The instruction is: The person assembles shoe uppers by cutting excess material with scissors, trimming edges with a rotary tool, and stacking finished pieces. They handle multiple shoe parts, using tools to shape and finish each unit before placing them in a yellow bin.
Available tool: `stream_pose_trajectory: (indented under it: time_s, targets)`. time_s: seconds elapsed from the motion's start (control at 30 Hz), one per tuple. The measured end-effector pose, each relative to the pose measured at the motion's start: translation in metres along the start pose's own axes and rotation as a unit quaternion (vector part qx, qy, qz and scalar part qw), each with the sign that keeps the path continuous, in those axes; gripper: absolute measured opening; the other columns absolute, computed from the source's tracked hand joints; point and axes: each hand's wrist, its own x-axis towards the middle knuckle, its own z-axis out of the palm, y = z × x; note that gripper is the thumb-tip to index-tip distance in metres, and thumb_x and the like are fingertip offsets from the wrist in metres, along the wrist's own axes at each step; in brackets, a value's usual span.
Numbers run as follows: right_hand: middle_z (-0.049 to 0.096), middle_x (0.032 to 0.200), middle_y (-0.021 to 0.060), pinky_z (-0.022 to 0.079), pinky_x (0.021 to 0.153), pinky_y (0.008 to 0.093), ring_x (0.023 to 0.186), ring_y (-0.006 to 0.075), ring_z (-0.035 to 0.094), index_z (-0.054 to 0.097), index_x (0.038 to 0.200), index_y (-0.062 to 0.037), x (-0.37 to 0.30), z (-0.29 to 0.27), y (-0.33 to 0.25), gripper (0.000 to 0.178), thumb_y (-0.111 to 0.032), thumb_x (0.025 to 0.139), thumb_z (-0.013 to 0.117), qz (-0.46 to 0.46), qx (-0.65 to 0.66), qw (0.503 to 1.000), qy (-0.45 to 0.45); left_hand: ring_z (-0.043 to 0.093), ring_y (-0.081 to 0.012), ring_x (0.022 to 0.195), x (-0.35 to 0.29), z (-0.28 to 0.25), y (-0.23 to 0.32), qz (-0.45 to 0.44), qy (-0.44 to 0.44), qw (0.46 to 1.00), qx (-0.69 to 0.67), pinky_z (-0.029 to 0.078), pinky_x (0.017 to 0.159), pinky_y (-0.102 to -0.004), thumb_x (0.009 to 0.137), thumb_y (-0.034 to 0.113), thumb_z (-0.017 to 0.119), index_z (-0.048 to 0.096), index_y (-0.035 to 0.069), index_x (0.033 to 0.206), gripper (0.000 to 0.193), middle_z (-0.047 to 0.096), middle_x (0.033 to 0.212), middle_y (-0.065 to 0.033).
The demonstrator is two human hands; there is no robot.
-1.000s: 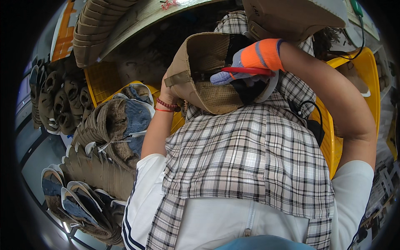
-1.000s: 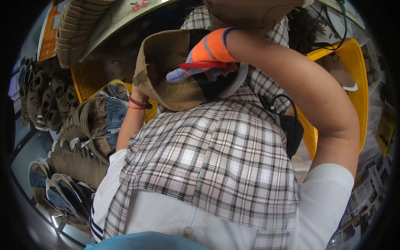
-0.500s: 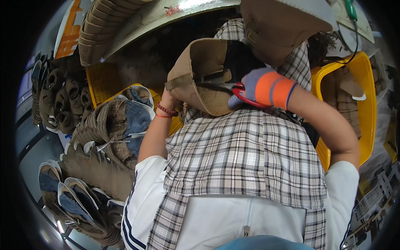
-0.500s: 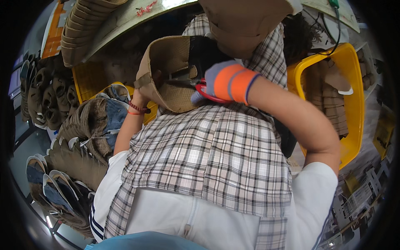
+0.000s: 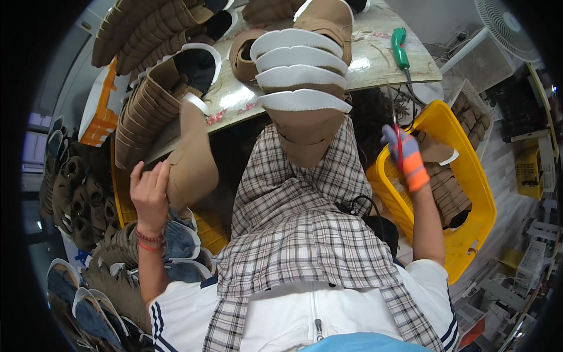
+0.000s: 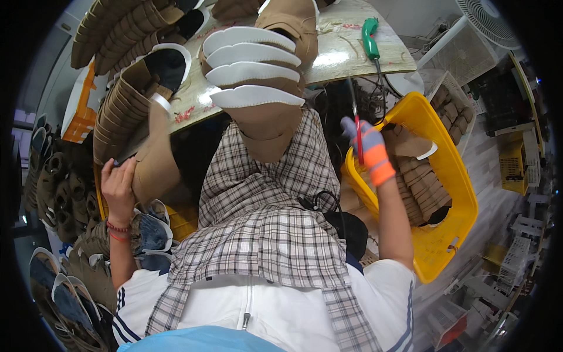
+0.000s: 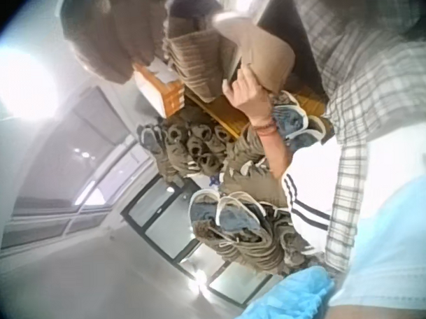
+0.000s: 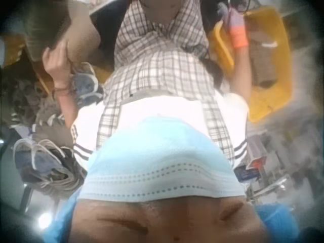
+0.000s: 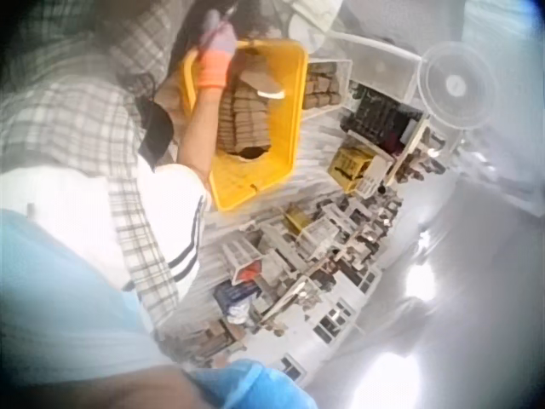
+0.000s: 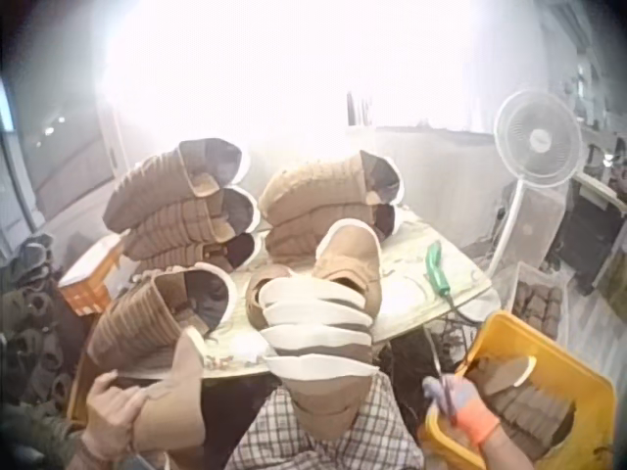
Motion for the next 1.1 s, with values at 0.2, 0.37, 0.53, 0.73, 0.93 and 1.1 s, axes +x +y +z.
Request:
stream_pose_trajectory:
  time_s: [0.2,0.37,0.53,0.73,0.93,1.1]
  targets:
    - [0.063,0.108,0.0213,0.047,0.088,0.0397,0.102,0.0353,0.060,0.063,0.109,-0.0060,0.158,-0.018,-0.063,0.057,-0.053,0.079,0.052,-0.080,-0.378,0.908,0.160,0.058,-0.0178,0.096,-0.024,0.012,-0.030,-0.281,0.308,0.847,-0.330,0.045,0.085,-0.0270,0.086,0.010,0.055,0.056,0.000,0.120,0.036,0.063,0.102,-0.0063]
    - [0.064,0.105,0.0182,0.047,0.086,0.0405,0.099,0.0362,0.060,0.062,0.105,-0.0071,0.204,-0.036,-0.076,0.050,-0.049,0.077,0.061,-0.057,-0.380,0.905,0.185,0.054,-0.0192,0.108,-0.057,0.071,-0.040,-0.333,0.369,0.550,-0.672,0.045,0.093,-0.0338,0.089,0.024,0.042,0.044,0.001,0.131,0.048,0.055,0.121,-0.0102]
    - [0.060,0.093,0.0151,0.046,0.082,0.0421,0.092,0.0340,0.056,0.063,0.101,-0.0073,0.195,-0.015,-0.028,0.037,-0.038,0.080,0.067,-0.351,-0.248,0.833,0.348,0.055,-0.0218,0.105,-0.054,0.063,-0.011,-0.322,0.369,0.555,-0.672,0.043,0.094,-0.0348,0.089,0.029,0.039,0.047,0.001,0.129,0.050,0.055,0.122,-0.0112]
    - [0.050,0.128,0.0145,0.033,0.102,0.0328,0.120,0.0220,0.045,0.038,0.134,0.0015,0.082,0.054,-0.056,0.090,-0.066,0.078,0.057,-0.464,0.214,0.838,-0.192,0.058,-0.0221,0.095,0.032,0.019,0.072,-0.214,0.234,0.940,-0.131,0.043,0.086,-0.0318,0.078,0.013,0.060,0.063,0.004,0.112,0.035,0.065,0.108,-0.0094]
    - [0.036,0.139,0.0152,0.026,0.109,0.0344,0.130,0.0242,0.033,0.022,0.142,-0.0009,0.086,0.082,-0.051,0.111,-0.034,0.055,0.084,-0.433,0.197,0.851,-0.224,0.058,-0.0204,0.092,0.040,0.049,0.106,-0.212,0.190,0.932,-0.225,0.044,0.084,-0.0308,0.079,0.008,0.059,0.065,0.005,0.107,0.029,0.066,0.102,-0.0078]
    - [0.057,0.118,0.0098,0.043,0.094,0.0305,0.106,0.0150,0.052,0.040,0.131,-0.0008,0.057,0.097,-0.053,0.093,-0.020,0.055,0.089,-0.356,0.184,0.895,-0.197,0.059,-0.0187,0.082,0.045,0.066,0.121,-0.267,0.212,0.897,-0.282,0.046,0.076,-0.0289,0.076,0.006,0.063,0.067,0.005,0.104,0.028,0.068,0.095,-0.0058]
